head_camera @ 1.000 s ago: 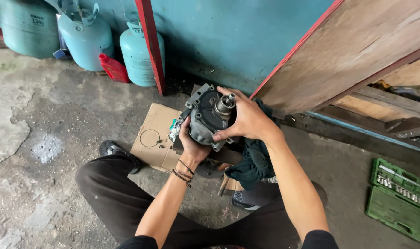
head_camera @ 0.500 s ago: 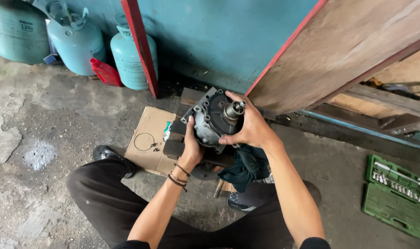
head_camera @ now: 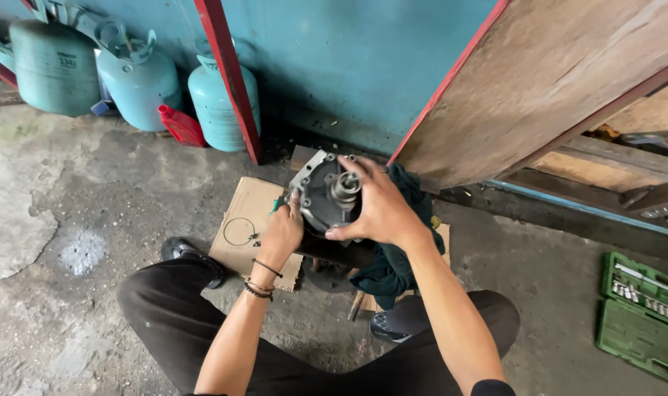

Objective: The person sits on the floor and assembles a mechanical component, likely a water pump housing. They place a green gasket onto the housing, insert a circular metal part, and then attach the cover plate, aligning the bolt holes.

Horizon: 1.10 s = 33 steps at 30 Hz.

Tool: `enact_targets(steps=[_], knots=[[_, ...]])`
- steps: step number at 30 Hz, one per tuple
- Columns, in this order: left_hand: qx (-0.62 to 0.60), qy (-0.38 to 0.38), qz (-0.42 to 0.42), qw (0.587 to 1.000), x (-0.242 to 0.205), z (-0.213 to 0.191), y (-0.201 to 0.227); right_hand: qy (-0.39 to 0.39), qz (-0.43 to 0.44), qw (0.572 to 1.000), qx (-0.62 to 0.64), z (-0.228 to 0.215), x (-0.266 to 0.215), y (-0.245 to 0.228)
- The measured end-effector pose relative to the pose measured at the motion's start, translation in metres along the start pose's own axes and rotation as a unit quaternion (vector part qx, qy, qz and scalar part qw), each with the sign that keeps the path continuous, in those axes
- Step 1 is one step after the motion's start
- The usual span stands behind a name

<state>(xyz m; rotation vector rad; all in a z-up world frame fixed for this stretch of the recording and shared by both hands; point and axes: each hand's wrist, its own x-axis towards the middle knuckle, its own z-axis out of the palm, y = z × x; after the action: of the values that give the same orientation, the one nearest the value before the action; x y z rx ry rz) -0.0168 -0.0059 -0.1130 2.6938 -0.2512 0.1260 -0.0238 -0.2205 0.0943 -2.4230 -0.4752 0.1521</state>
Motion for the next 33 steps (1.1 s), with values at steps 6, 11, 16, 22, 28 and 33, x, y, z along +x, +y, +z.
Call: enact_targets(steps=[6, 11, 16, 22, 28, 33], knots=[[0.264, 0.197, 0.318, 0.889, 0.009, 0.019, -0.035, 0.005, 0.002, 1.0, -0.031, 0.009, 0.003, -0.006], [0.251, 0.232, 0.292, 0.893, 0.02, 0.019, -0.039, 0.004, 0.005, 0.999, -0.041, 0.008, 0.01, -0.003], [0.198, 0.244, 0.295, 0.902, 0.023, 0.002, -0.031, -0.008, 0.009, 0.999, -0.04, 0.006, 0.017, -0.001], [0.097, 0.178, 0.221, 0.954, 0.022, 0.003, -0.028, -0.013, 0.013, 0.998, -0.053, 0.008, 0.017, -0.003], [0.028, 0.118, 0.109, 0.987, 0.017, 0.004, -0.028, 0.009, -0.014, 0.993, -0.118, 0.019, 0.011, 0.001], [0.127, 0.22, 0.111, 0.961, -0.007, -0.09, 0.021, 0.045, -0.05, 0.989, -0.132, 0.021, 0.011, 0.005]])
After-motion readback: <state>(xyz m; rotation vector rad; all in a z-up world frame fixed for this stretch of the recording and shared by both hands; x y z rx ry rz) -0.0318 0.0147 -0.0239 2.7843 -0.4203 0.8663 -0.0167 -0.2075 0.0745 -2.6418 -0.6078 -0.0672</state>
